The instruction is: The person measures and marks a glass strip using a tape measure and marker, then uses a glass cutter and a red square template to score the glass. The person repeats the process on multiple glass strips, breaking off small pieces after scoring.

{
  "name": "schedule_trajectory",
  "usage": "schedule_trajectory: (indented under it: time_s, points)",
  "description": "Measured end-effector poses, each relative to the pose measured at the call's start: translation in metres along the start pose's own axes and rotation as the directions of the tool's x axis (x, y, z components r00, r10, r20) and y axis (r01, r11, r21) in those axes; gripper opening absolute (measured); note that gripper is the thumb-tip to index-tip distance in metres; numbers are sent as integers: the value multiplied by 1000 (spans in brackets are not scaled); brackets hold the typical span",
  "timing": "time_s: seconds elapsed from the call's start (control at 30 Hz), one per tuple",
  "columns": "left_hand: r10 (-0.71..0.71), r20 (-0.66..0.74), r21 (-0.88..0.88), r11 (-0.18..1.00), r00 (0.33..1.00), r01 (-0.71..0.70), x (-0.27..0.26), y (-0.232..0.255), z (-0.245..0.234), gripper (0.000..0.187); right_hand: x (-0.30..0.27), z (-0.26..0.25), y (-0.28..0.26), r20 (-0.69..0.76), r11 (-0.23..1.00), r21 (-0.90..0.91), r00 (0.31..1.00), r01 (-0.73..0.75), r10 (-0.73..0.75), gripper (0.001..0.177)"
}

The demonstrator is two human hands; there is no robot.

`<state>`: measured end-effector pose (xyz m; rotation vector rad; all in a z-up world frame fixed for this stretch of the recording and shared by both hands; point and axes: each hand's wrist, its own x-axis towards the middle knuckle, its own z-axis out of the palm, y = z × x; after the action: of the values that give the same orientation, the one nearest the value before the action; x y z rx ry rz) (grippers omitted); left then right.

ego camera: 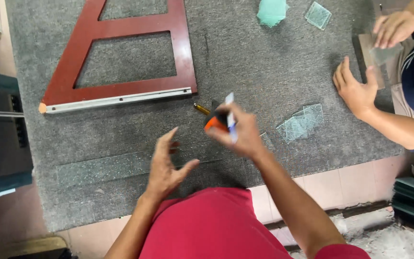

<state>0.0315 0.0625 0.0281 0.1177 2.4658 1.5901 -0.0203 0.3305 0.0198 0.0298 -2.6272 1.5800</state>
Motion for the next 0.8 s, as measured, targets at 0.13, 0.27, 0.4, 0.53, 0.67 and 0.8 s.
schedule_trajectory:
  time_s: [0.13, 0.27, 0.4, 0.53, 0.67, 0.8]
  points:
    - [8, 307, -272, 959, 952, 80, 3, 5, 3, 116, -50, 40, -46, 340, 971, 219, 940, -98, 18, 52]
    - [-196, 281, -178, 951, 939, 252, -28, -35, 0, 93, -88, 56, -48, 286, 976, 130, 949, -176, 133, 37]
    - [-436, 69, -250, 863, 897, 438, -45, -50, -11, 66, -109, 75, -47, 248, 879, 294, 918, -375, 309, 28]
    - [-285, 48, -283, 915, 957, 287, -60, -36, -19, 42, -109, 84, -87, 265, 848, 361, 915, -387, 305, 16]
    - [-279, 82, -296, 910, 957, 291, -78, -44, -36, 46, -122, 96, -90, 250, 864, 351, 925, -362, 286, 16]
    - [-299, 56, -122, 945, 953, 304, -97, -44, -49, 47, -146, 108, -102, 228, 886, 256, 915, -386, 333, 16]
